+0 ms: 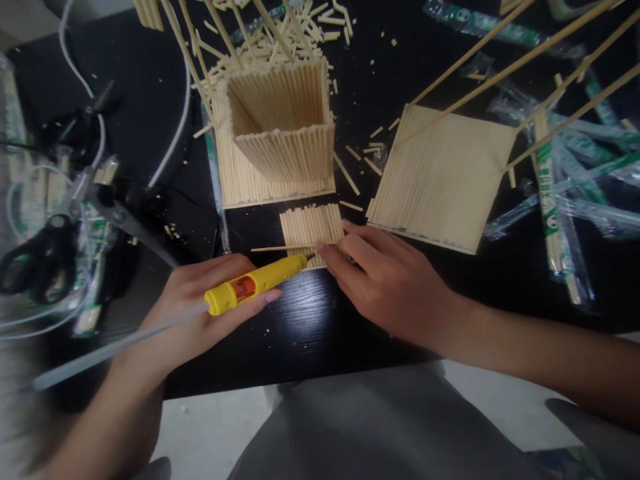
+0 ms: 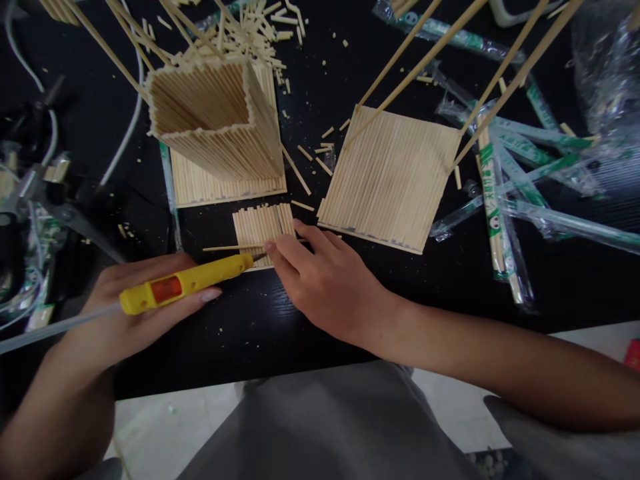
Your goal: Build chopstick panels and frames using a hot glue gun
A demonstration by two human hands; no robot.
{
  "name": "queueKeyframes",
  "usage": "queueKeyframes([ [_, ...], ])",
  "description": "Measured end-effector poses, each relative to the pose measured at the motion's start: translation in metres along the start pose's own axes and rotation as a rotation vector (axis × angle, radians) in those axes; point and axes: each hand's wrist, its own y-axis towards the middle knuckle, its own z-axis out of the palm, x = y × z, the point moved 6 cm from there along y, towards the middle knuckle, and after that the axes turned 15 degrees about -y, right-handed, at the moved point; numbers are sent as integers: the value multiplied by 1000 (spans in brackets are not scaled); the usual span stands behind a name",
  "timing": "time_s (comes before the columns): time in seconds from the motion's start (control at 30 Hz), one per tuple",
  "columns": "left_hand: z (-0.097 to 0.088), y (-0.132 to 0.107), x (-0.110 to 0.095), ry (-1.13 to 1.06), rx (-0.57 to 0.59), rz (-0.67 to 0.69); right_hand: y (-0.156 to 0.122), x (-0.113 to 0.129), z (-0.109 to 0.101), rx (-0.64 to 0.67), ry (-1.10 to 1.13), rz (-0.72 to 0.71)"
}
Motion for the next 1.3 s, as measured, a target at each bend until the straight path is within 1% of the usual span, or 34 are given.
queueKeyframes([
  [0.27, 1, 0, 0, -4, -1, -13, 2, -1, 0, 2, 12, -4],
  [0.47, 0, 3, -8, -43, 52, 46, 1, -2, 0, 3, 25, -3],
  [0.67, -2, 3, -5, -25, 2, 57, 2, -2, 0, 5, 20, -3],
  [0.77, -2, 4, -5, -29, -3, 54, 3, -2, 0, -1, 24, -2],
  [0.93, 3, 3, -9, -26, 64, 88, 3, -2, -1, -9, 23, -3],
  [1.0, 3, 3, -10, -24, 66, 107, 3, -2, -1, -13, 20, -2],
  [1.17, 1, 4, -6, -10, 20, 62, 3, -2, 0, 1, 20, -7],
  [1.3, 0, 1, -7, -32, 50, 50, 3, -2, -1, -9, 22, -5],
])
